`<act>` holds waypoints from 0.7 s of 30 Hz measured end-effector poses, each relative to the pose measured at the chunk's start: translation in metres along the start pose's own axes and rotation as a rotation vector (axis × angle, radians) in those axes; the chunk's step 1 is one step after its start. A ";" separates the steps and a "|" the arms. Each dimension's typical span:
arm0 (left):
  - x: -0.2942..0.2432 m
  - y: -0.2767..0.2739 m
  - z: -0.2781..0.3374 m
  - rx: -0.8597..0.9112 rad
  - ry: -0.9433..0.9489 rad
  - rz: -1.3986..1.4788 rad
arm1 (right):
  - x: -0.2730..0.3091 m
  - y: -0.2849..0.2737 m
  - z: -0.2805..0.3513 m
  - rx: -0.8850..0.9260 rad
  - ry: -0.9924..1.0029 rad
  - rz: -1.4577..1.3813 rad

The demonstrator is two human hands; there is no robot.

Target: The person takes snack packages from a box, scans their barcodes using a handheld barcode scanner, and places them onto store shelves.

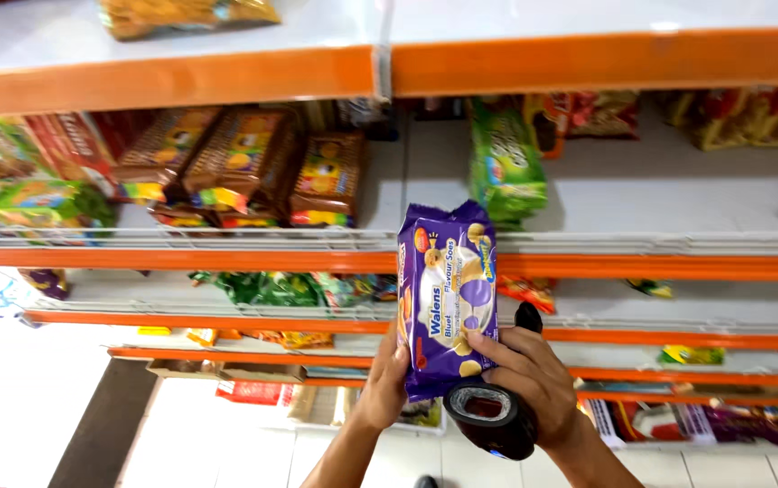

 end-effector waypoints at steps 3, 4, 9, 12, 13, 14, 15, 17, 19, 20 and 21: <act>-0.066 -0.013 -0.023 0.048 0.214 -0.343 | 0.009 0.027 -0.028 0.015 -0.066 -0.018; -0.081 -0.017 -0.031 0.051 0.228 -0.349 | 0.013 0.037 -0.037 0.008 -0.100 0.007; -0.133 -0.049 -0.079 -0.055 0.302 -0.384 | 0.021 0.072 -0.094 -0.001 -0.179 0.121; -0.156 -0.073 -0.108 -0.098 0.354 -0.545 | 0.017 0.096 -0.130 0.025 -0.250 0.226; -0.162 -0.079 -0.113 -0.095 0.359 -0.544 | 0.013 0.109 -0.141 0.052 -0.234 0.298; -0.173 -0.083 -0.116 -0.083 0.405 -0.738 | 0.011 0.120 -0.151 0.081 -0.220 0.367; -0.181 -0.086 -0.119 -0.072 0.448 -0.933 | 0.011 0.126 -0.158 0.080 -0.227 0.367; -0.181 -0.100 -0.121 -0.102 0.382 -1.053 | 0.003 0.142 -0.172 0.144 -0.139 0.409; -0.178 -0.111 -0.118 -0.133 0.316 -1.169 | 0.002 0.151 -0.182 0.160 -0.137 0.421; -0.179 -0.104 -0.114 -0.102 0.398 -1.192 | 0.000 0.156 -0.188 0.175 -0.125 0.434; -0.181 -0.099 -0.115 -0.070 0.480 -1.215 | -0.001 0.159 -0.194 0.172 -0.132 0.435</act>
Point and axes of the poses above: each hand's wrist, its own z-axis away from the middle knuckle, its own y-axis out of the palm, x = y × z, the point moved 9 cm from there along -z, towards the middle knuckle, and after that the axes turned 13 degrees about y, right-handed, at the moved point
